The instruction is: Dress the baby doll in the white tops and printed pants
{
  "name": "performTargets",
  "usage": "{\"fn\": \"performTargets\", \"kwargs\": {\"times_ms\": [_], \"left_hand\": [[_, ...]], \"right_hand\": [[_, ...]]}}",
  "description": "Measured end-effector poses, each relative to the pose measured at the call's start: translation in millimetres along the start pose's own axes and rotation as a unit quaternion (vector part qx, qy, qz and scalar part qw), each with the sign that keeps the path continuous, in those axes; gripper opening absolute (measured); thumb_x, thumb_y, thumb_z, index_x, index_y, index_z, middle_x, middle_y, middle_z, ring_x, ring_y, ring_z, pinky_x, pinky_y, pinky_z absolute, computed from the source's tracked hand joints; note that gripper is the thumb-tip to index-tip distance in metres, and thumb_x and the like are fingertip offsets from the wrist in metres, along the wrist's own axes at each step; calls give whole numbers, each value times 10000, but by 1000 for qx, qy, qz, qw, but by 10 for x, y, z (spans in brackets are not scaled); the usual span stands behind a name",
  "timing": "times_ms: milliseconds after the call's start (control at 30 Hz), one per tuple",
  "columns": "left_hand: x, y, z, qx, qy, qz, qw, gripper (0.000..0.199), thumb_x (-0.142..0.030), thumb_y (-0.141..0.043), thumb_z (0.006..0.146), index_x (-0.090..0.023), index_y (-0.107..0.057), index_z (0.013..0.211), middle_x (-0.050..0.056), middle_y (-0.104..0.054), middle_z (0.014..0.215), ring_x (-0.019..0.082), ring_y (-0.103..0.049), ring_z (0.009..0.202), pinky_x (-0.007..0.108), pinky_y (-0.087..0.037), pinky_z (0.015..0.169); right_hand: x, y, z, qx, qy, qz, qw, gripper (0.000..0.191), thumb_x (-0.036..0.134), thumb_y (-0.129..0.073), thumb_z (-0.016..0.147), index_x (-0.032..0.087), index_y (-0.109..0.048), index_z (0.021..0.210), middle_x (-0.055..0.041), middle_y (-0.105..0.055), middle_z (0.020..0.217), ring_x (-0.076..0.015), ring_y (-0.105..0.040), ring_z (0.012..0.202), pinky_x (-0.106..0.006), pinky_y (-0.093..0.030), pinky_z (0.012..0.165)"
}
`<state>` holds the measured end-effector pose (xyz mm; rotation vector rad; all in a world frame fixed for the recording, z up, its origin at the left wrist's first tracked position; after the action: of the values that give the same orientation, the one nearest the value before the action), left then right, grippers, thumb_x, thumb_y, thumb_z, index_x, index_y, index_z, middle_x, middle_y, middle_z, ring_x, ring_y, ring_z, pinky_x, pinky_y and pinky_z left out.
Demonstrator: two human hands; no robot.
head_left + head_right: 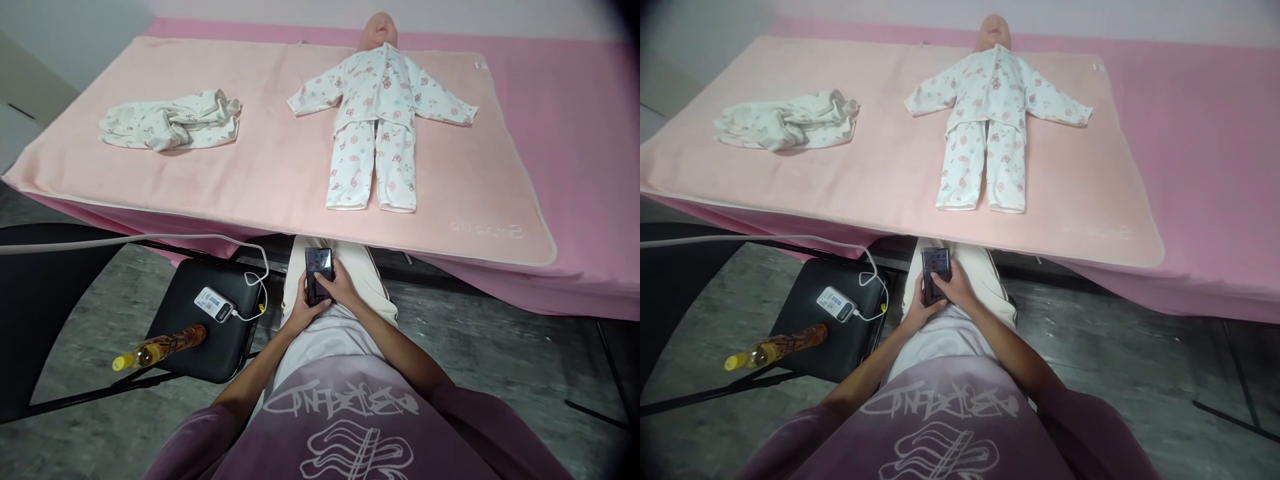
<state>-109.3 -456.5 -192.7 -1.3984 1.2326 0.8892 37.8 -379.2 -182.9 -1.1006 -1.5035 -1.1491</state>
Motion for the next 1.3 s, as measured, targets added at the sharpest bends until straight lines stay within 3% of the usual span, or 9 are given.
{"fn": "performTargets", "kwargs": {"times_ms": [167, 400, 800, 1033, 1300], "left_hand": [[-7, 1, -5, 1, 7, -2, 1000, 1277, -435, -970, 832, -312, -118, 1776, 199, -527, 1670, 345, -580, 1520, 581, -452, 1302], [-2, 48, 24, -25, 9, -8, 1000, 1180, -443, -946, 855, -347, -200, 1764, 147, -515, 1698, 341, -525, 1574, 557, -401, 1346], [0, 44, 48, -25, 13, -26, 999, 1171, -422, -948, 851, -334, -215, 1760, 152, -547, 1673, 334, -580, 1523, 552, -436, 1321], [4, 37, 49, -34, -10, -11, 999, 1155, -426, -954, 844, -333, -254, 1757, 152, -498, 1712, 344, -515, 1582, 535, -422, 1335], [5, 27, 29, -22, 1, -13, 1000, 1249, -449, -956, 839, -330, -147, 1783, 167, -569, 1646, 338, -579, 1524, 552, -462, 1300]], "right_hand": [[87, -13, -11, -21, -2, -31, 999, 480, 532, -865, 845, 234, -639, 1146, -55, -726, 1096, -256, -709, 958, -397, -588, 866], [8, 42, -46, 44, 33, 47, 997, 342, 511, -657, 1039, 246, -664, 1255, -59, -772, 1186, -246, -751, 1089, -392, -599, 983], [-54, 18, -9, 27, 35, 8, 999, 314, 472, -604, 1044, 235, -673, 1239, -73, -772, 1173, -248, -755, 1059, -400, -590, 969], [-58, 15, -11, 25, 38, 13, 999, 311, 469, -601, 1042, 238, -675, 1237, -75, -766, 1185, -254, -747, 1083, -409, -585, 993], [-91, -11, 4, 18, 30, 6, 999, 313, 456, -640, 1014, 238, -672, 1236, -61, -770, 1145, -241, -748, 1009, -387, -598, 943]]}}
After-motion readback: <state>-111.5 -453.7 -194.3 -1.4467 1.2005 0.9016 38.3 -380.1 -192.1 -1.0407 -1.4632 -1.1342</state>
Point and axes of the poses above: each hand's wrist, its own z-axis towards the middle knuckle, its own y-axis out of the back of the hand, x = y × z, the point moved 1 cm from there along z, towards the middle knuckle
